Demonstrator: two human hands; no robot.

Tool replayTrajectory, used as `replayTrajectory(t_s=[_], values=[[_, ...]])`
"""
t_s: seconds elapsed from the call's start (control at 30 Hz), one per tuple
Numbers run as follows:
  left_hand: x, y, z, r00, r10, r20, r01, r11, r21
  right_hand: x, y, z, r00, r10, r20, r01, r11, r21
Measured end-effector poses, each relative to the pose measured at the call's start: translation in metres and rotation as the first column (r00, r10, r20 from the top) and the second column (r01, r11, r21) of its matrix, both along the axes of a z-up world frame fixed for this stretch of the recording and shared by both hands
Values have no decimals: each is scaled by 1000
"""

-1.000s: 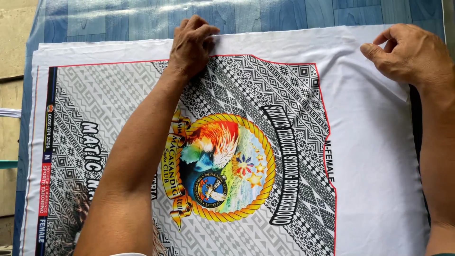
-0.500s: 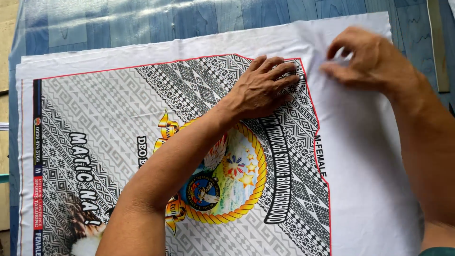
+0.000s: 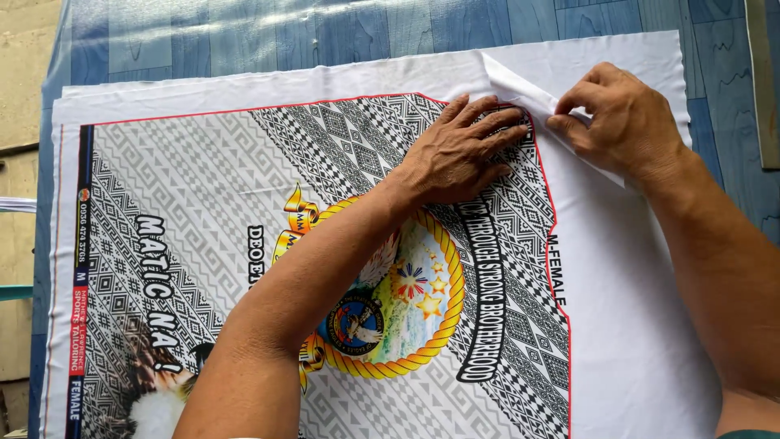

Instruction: Cutting out a printed pattern from a piece of fabric using scissors on a cutting table

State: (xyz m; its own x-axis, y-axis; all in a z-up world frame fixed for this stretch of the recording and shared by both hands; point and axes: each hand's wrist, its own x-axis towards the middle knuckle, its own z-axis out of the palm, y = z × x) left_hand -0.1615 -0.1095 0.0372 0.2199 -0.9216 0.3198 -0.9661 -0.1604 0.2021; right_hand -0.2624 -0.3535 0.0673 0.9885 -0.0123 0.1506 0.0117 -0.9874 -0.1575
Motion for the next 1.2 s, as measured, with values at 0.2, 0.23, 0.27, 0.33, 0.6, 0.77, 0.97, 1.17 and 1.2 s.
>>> replayTrajectory(t_s=[0.2,0.23,0.27,0.33,0.6,0.77,0.97,1.17,1.2], values=[[2,0,-5,1000,-13,26,13,1000,3,12,-14,33,954,-138,-267,245,874,420],[2,0,-5,1000,-15,25,15,1000,4,15,-16,37,953,-139,-268,246,873,421],[2,0,-6,1000,-14,21,14,1000,-2,18,-18,41,946,-158,-283,275,853,443],[2,-2,-6,1000,-17,15,17,1000,-8,22,-26,45,937,-179,-299,307,830,465],[3,0,-6,1000,-27,-6,27,1000,-2,44,-106,-31,982,-148,115,177,936,-304],[2,0,-4,1000,-23,-5,23,1000,1,38,-80,-41,933,51,355,140,861,-489],[19,-2,-7,949,-31,-313,10,997,-71,10,15,-21,897,312,313,-249,942,-224],[61,47,16,910,334,-246,-298,939,170,-3,23,-38,921,282,268,-268,959,-88],[68,56,19,865,487,-123,-402,818,410,-2,25,-38,923,278,267,-276,960,-46]])
